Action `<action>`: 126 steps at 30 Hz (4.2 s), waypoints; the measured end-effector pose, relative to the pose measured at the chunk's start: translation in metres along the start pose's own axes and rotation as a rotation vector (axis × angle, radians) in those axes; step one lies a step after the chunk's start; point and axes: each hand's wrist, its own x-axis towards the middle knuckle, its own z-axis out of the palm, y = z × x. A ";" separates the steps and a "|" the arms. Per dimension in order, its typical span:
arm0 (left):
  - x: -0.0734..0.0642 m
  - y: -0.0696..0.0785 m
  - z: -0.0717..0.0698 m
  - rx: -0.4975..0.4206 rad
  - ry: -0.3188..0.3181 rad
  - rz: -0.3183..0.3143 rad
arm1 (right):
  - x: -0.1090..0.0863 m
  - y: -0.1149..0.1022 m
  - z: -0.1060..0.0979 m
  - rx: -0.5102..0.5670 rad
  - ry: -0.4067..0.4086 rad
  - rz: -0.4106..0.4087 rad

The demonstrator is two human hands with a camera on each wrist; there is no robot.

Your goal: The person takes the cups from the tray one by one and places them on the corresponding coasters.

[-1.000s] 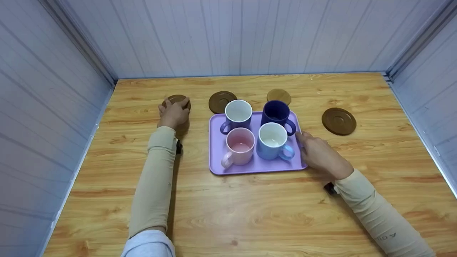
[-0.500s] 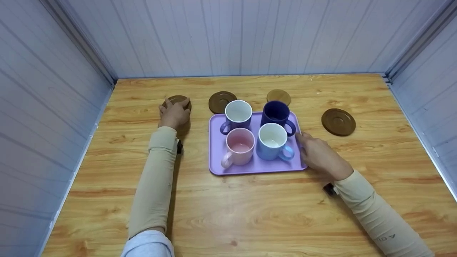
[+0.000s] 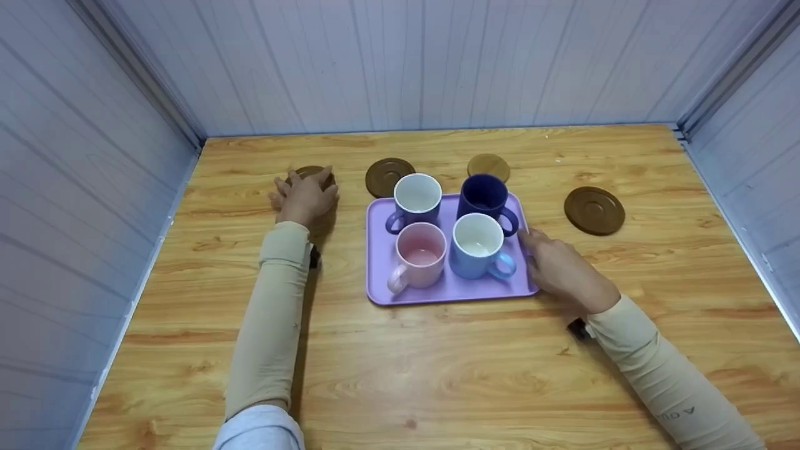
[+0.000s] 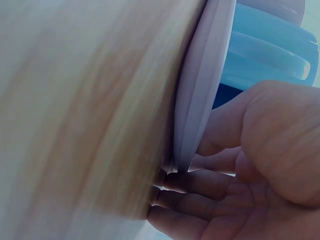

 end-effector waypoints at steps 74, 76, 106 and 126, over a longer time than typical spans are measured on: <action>-0.119 0.042 0.089 0.205 -0.023 0.295 | 0.001 0.000 -0.002 0.002 -0.071 0.064; -0.119 0.042 0.089 0.210 -0.019 0.304 | 0.000 0.000 -0.003 0.002 -0.073 0.067; -0.120 0.041 0.089 0.219 0.038 0.358 | 0.001 0.011 -0.024 0.055 -0.028 0.075; -0.119 0.039 0.090 0.236 0.045 0.359 | 0.006 0.092 -0.058 0.069 -0.080 0.349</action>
